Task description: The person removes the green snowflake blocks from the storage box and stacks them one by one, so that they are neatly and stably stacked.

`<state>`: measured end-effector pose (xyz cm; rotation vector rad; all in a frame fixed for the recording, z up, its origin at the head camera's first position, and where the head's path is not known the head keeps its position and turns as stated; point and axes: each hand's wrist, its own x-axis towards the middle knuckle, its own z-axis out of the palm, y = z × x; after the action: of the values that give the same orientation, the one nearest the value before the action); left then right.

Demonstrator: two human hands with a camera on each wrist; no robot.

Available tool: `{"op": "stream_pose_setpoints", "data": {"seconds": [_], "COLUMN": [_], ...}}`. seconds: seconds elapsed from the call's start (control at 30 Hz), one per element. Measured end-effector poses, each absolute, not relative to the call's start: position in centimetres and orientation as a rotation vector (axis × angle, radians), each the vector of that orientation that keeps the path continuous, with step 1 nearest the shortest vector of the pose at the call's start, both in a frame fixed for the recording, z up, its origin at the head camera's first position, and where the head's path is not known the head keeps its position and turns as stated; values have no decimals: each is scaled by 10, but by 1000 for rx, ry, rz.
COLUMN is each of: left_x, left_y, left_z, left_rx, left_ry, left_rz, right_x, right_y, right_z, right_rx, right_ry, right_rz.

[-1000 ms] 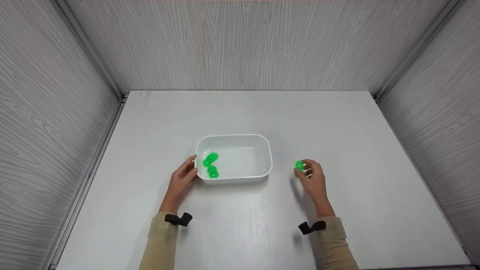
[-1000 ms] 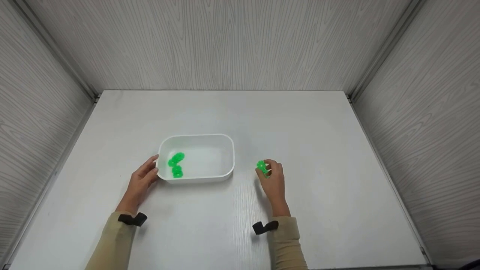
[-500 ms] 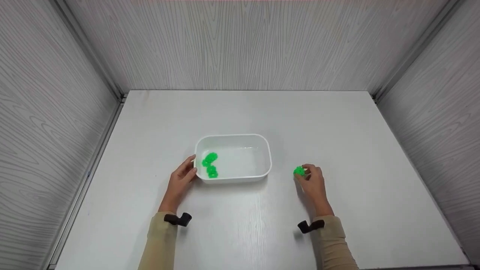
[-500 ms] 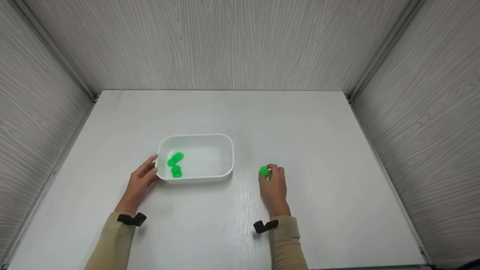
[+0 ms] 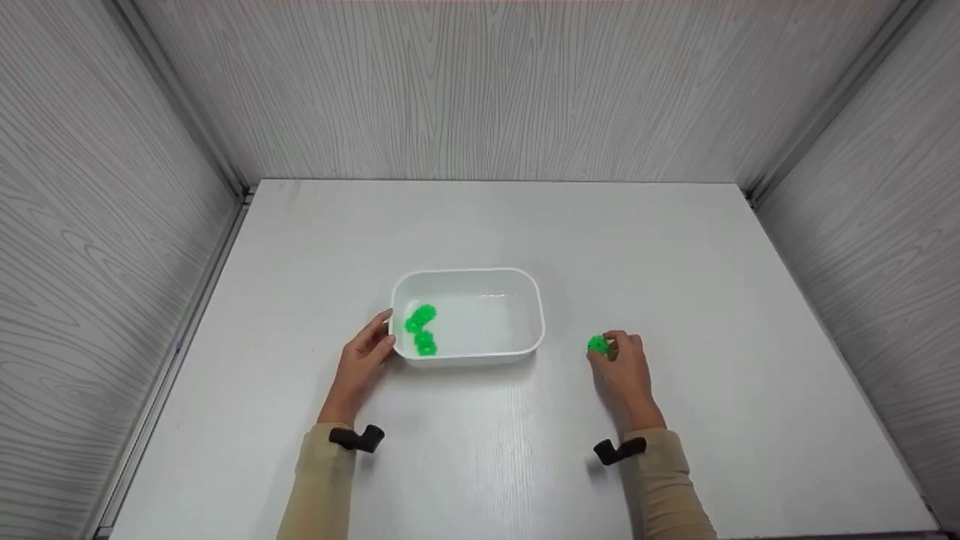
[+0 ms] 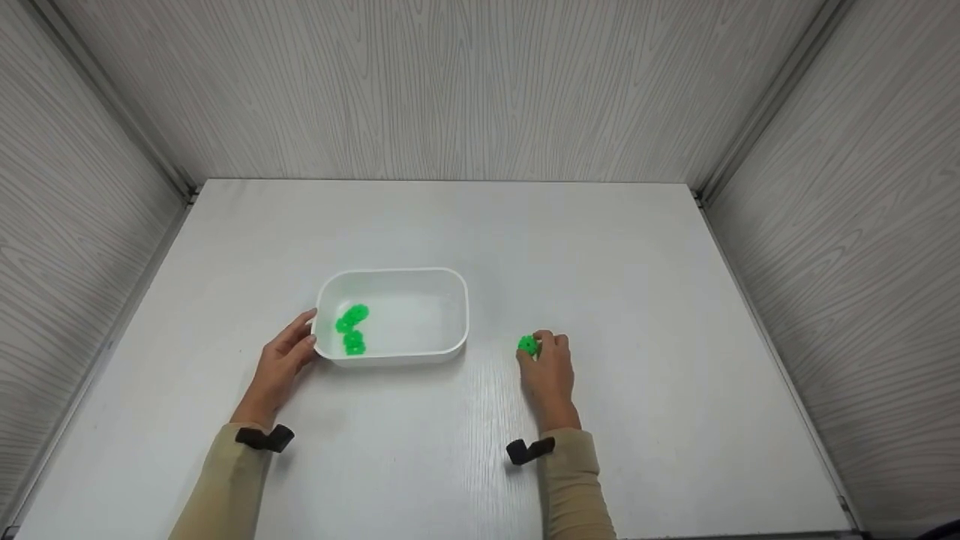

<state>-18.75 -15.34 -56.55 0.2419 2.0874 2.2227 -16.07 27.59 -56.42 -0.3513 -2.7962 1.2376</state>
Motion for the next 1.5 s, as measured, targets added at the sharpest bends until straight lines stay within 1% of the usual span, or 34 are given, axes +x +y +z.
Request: {"op": "stream_pose_setpoints", "data": {"seconds": [0.3, 0.77, 1.13, 1.5], "left_x": [-184, -183, -183, -184], "left_y": [-151, -151, -153, -152], "left_z": [-558, -557, -559, -556], "left_rx": [241, 189, 253, 260], "left_ry": [2097, 2115, 2043, 2086], "left_rz": [2212, 2186, 2246, 2217], "right_x": [-159, -159, -174, -186], "right_y": [276, 265, 234, 202], "right_z": [-561, -541, -527, -509], "right_rx": [-351, -167, 77, 233], "right_ry": [-2801, -2726, -2653, -2660], "right_rz": [1269, 1205, 1060, 975]}}
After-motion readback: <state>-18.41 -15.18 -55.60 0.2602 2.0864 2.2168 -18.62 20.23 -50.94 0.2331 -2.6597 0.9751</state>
